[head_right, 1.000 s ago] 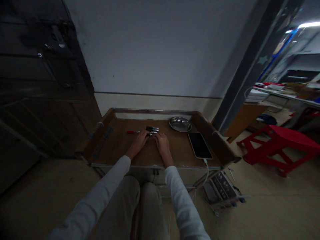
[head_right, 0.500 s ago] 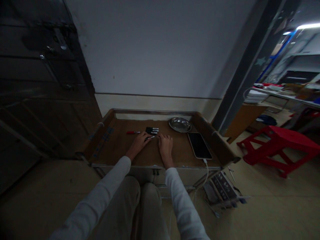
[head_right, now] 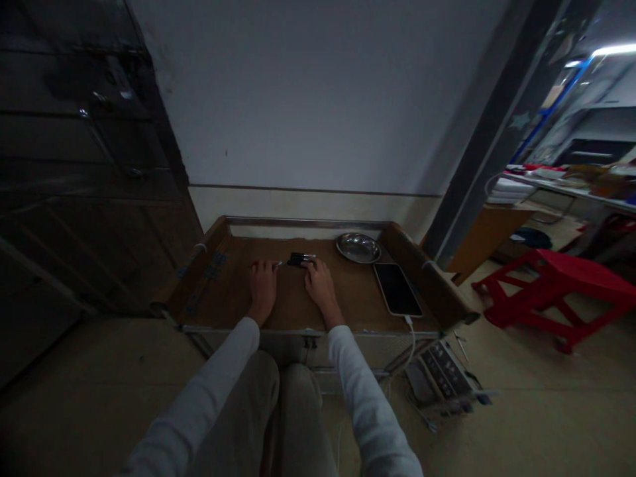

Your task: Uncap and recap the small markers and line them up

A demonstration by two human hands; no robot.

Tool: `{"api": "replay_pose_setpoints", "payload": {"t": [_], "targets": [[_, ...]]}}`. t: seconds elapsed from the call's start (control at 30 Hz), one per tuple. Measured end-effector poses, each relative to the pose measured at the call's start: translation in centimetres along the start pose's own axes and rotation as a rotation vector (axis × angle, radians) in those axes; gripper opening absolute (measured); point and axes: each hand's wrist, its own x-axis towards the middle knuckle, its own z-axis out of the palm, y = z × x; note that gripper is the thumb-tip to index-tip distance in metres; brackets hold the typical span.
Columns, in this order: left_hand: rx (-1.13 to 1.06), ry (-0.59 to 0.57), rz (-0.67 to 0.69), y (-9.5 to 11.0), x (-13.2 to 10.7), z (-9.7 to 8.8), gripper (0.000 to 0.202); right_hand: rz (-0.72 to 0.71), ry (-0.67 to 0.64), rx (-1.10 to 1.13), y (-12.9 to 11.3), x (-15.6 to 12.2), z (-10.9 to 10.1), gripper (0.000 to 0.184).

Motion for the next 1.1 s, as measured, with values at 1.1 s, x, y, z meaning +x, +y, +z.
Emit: {"api": "replay_pose_setpoints", "payload": {"t": [1.1], "targets": [[-0.318, -0.314, 0.332, 1.3, 1.7, 3.2, 0.012, -0.003, -0.086, -0.09, 0.5, 0.7, 0.3, 0.016]]}}
